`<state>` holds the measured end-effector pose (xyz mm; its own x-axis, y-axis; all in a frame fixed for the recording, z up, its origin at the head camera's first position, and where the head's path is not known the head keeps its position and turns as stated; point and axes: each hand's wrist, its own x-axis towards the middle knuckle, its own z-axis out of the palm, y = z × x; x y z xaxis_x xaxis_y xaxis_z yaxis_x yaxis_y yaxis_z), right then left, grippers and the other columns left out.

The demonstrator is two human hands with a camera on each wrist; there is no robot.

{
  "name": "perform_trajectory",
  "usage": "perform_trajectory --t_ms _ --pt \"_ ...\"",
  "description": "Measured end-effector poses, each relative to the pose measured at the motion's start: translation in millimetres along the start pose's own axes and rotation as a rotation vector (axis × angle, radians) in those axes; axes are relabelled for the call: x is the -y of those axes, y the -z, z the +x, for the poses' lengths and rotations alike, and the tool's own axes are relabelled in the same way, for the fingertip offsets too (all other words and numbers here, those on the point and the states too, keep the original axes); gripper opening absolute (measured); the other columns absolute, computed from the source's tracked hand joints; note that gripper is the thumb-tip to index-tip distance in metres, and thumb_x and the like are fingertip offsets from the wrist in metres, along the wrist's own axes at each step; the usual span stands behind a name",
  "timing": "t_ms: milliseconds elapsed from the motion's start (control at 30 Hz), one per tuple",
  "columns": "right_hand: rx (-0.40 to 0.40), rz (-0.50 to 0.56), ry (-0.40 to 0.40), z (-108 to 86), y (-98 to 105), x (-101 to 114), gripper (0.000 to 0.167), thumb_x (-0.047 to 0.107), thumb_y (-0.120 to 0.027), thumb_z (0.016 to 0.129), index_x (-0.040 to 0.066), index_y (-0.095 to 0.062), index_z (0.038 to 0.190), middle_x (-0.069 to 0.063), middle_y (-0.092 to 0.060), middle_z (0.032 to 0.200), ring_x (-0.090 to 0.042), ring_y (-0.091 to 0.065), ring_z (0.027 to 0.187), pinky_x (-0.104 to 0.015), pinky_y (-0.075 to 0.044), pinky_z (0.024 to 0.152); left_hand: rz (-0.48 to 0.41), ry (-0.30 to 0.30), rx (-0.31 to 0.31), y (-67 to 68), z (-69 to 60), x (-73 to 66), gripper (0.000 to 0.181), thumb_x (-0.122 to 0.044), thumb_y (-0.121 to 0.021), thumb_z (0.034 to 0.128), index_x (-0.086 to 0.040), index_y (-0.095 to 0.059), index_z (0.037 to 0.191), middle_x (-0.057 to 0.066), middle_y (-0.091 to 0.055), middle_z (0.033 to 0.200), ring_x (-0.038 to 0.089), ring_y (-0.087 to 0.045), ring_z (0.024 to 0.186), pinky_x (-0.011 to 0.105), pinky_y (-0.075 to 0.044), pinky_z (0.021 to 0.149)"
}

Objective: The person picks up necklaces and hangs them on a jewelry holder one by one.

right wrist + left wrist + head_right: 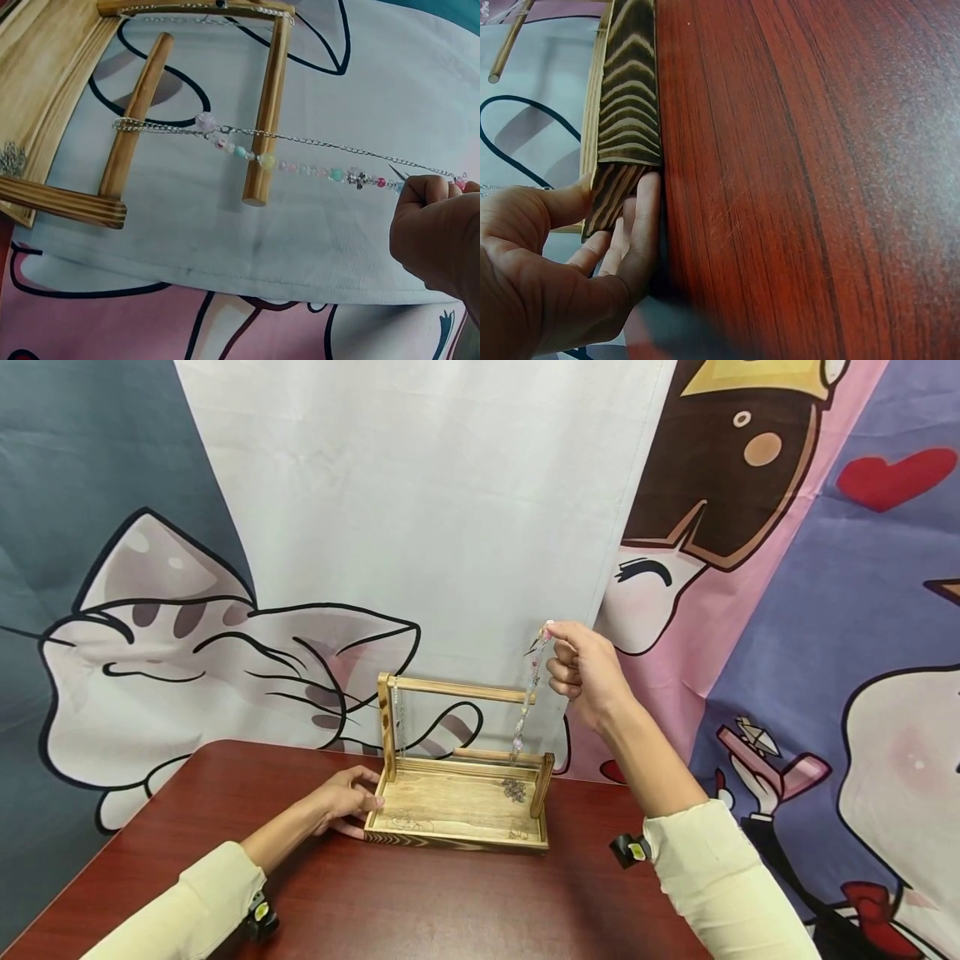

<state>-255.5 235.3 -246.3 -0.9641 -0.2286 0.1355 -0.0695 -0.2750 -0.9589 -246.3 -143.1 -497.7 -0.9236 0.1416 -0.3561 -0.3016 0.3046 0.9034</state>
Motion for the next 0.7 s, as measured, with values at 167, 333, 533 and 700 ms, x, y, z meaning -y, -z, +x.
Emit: perform_trajectory --t_ms 167,333,533,700 --pt "-0.006 0.043 0.026 5.0 6 5 0.039 0.021 -0.042 0.122 0.017 -0.065 0.091 0.006 -0.013 0.067 -0.012 -0.004 0.062 -0.027 0.004 0.061 -0.001 0.003 0.000 -0.5 -0.1 -0.9 0.049 0.000 -0.078 0.1010 0.000 -0.056 0.144 0.016 -0.075 0.107 0.025 -0.079 0.082 0.045 -0.074 0.061" --pt "-0.014 0.100 0.027 10.0 13 11 0.039 0.022 -0.040 0.123 0.016 -0.067 0.095 0.007 -0.013 0.067 -0.011 -0.002 0.062 -0.026 0.007 0.061 -0.007 0.000 0.000 -0.8 -0.7 -1.4 0.049 0.000 -0.078 0.1008 0.000 -0.056 0.145 0.017 -0.075 0.107 0.025 -0.079 0.083 0.046 -0.074 0.062" --pt "-0.054 0.100 -0.010 17.8 19 11 0.038 0.023 -0.041 0.122 0.016 -0.064 0.093 0.007 -0.012 0.066 -0.011 -0.002 0.063 -0.025 0.006 0.062 -0.014 -0.004 0.003 -0.5 -0.3 -0.3 0.050 0.000 -0.078 0.1006 0.001 -0.055 0.145 0.018 -0.074 0.107 0.025 -0.079 0.083 0.045 -0.074 0.062" --pt "-0.063 0.101 -0.019 21.9 22 2 0.038 0.021 -0.041 0.122 0.015 -0.063 0.092 0.007 -0.013 0.065 -0.011 -0.003 0.062 -0.024 0.004 0.061 -0.009 0.000 0.003 -0.1 -0.5 0.0 0.050 -0.001 -0.078 0.1012 0.000 -0.055 0.146 0.018 -0.075 0.109 0.025 -0.079 0.084 0.046 -0.074 0.063"
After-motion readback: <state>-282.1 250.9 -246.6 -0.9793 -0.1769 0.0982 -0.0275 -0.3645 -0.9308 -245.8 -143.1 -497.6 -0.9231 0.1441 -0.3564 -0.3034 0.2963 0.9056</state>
